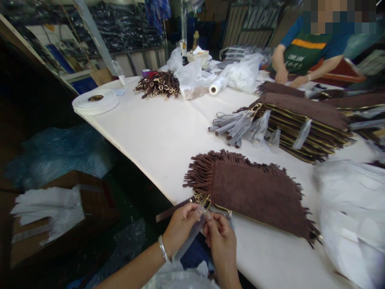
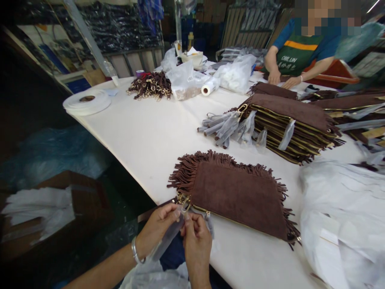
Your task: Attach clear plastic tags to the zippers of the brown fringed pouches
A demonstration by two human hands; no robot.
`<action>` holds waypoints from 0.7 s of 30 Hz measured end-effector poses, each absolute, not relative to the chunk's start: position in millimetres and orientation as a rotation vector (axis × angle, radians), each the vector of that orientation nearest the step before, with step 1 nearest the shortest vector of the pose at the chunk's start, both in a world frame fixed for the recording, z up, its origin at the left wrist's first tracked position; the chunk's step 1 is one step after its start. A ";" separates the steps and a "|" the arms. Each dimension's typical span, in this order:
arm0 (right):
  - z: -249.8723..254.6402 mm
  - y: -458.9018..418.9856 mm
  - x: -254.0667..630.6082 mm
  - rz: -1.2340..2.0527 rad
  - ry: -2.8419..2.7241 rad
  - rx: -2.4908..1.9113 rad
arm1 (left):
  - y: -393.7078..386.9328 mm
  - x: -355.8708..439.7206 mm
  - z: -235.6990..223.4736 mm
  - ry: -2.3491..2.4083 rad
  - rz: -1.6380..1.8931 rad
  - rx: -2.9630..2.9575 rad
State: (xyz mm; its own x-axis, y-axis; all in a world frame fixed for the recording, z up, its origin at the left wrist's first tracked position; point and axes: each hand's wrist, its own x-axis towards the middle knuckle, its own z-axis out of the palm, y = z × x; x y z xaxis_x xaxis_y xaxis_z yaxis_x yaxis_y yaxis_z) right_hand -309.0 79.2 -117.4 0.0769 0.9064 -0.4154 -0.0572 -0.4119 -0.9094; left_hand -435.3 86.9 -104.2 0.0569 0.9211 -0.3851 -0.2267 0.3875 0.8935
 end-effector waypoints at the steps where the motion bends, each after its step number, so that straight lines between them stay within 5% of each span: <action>1: -117.2 79.5 -309.0 1.460 -0.889 -1.530 | 86.2 -435.6 -103.8 1.196 1.022 0.750; 8: -112.1 80.1 -309.7 1.461 -0.925 -1.555 | 84.1 -434.0 -111.2 1.186 1.064 0.640; 21: -112.0 74.1 -312.9 0.952 -1.342 -1.710 | 87.4 -420.0 -107.2 1.424 1.160 0.676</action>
